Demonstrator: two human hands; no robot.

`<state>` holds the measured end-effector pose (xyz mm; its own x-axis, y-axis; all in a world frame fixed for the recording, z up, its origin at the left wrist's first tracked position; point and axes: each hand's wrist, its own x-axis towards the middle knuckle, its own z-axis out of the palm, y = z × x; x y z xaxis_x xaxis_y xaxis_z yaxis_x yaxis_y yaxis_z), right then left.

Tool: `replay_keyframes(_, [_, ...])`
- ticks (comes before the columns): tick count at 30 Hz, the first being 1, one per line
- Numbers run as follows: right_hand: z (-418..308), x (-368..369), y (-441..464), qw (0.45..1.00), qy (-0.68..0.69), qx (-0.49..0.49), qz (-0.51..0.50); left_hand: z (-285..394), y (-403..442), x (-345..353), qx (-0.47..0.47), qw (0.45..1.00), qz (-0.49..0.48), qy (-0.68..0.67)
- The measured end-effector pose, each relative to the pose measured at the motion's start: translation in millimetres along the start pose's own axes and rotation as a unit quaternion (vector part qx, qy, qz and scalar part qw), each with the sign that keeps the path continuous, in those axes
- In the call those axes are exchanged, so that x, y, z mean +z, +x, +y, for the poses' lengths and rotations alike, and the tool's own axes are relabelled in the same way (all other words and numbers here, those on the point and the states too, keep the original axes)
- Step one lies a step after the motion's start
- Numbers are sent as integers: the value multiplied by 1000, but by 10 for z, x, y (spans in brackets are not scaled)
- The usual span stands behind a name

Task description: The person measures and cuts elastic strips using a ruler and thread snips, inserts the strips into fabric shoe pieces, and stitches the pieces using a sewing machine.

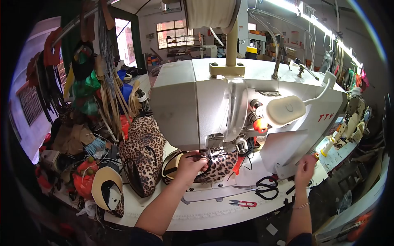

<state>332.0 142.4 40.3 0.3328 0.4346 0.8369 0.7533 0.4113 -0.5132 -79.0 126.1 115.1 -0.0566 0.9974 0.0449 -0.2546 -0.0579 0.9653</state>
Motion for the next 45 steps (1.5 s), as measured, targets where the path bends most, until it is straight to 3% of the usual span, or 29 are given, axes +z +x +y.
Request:
replay_keyframes(2, [70, -137, 474, 981, -75, 28, 179, 0, -1, -9, 1, 1000, 4, 3])
replay_keyframes(4, [203, -327, 1181, 962, -43, 24, 270, -27, 17, -18, -10, 1000, 5, -1])
replay_keyframes(6, [820, -504, 1881, 972, -29, 49, 230, -8, 6, -2, -13, 1000, 4, 7])
replay_keyframes(7, [1457, -637, 2233, 949, 245, 173, 92, 3, 7, 0, -16, 1000, 5, 15])
replay_keyframes(8, [1899, -682, 2454, 822, 494, 277, -57, -10, 13, -7, -13, 1000, 5, 16])
replay_keyframes(9, [1803, -687, 2493, 822, 496, 275, -57, -40, 23, -15, -9, 1000, 12, 6])
replay_keyframes(11, [1568, -827, 2561, 911, 212, 351, -39, -35, -3, 29, 12, 1000, 25, 12])
replay_keyframes(12, [1358, -797, 2641, 912, 212, 349, -41, -36, 13, 37, 13, 1000, 26, 9])
replay_keyframes(14, [1013, -704, 2726, 934, 313, 146, 90, -62, 10, 9, 16, 1000, 16, 7])
replay_keyframes(15, [1018, -786, 2764, 961, 261, 84, 36, -68, -3, 8, 14, 1000, 17, 9])
replay_keyframes(18, [917, -815, 2819, 957, 241, 159, 43, -68, -13, 35, 13, 999, 38, -4])
replay_keyframes(24, [949, -664, 2632, 912, 370, 160, 71, -119, 37, -37, -4, 1000, 13, -18])
replay_keyframes(27, [1035, -661, 2528, 907, 331, 243, 89, -123, 35, -22, 1, 1000, 17, -10])
replay_keyframes(30, [1073, -527, 2312, 899, 331, 267, 103, -108, 25, -1, 0, 999, 36, -22])
replay_keyframes(32, [1096, -453, 2157, 879, 400, 227, 123, -98, 21, -4, 0, 999, 32, -23])
replay_keyframes(34, [1250, -519, 1991, 946, 202, 232, 101, -83, 20, -4, -6, 999, 34, -16])
replay_keyframes(36, [655, -323, 1618, 958, 18, 112, 262, -71, 14, 16, -11, 999, 34, -11])
replay_keyframes(38, [186, -163, 1109, 960, 67, 40, 270, -59, -2, 40, 2, 999, 46, 4])
replay_keyframes(40, [-244, -69, 549, 984, -12, -25, 178, -60, -1, 46, 6, 999, 45, 1])
replay_keyframes(42, [-293, -41, 125, 983, -75, -169, 5, -65, -10, 53, 8, 999, 43, 0])
replay_keyframes(44, [-613, -16, -41, 980, -67, -165, -92, -48, 3, 70, 3, 998, 69, 5])
replay_keyframes(45, [-568, -4, -108, 980, -67, -164, -92, -32, 8, 70, 3, 998, 68, 6])
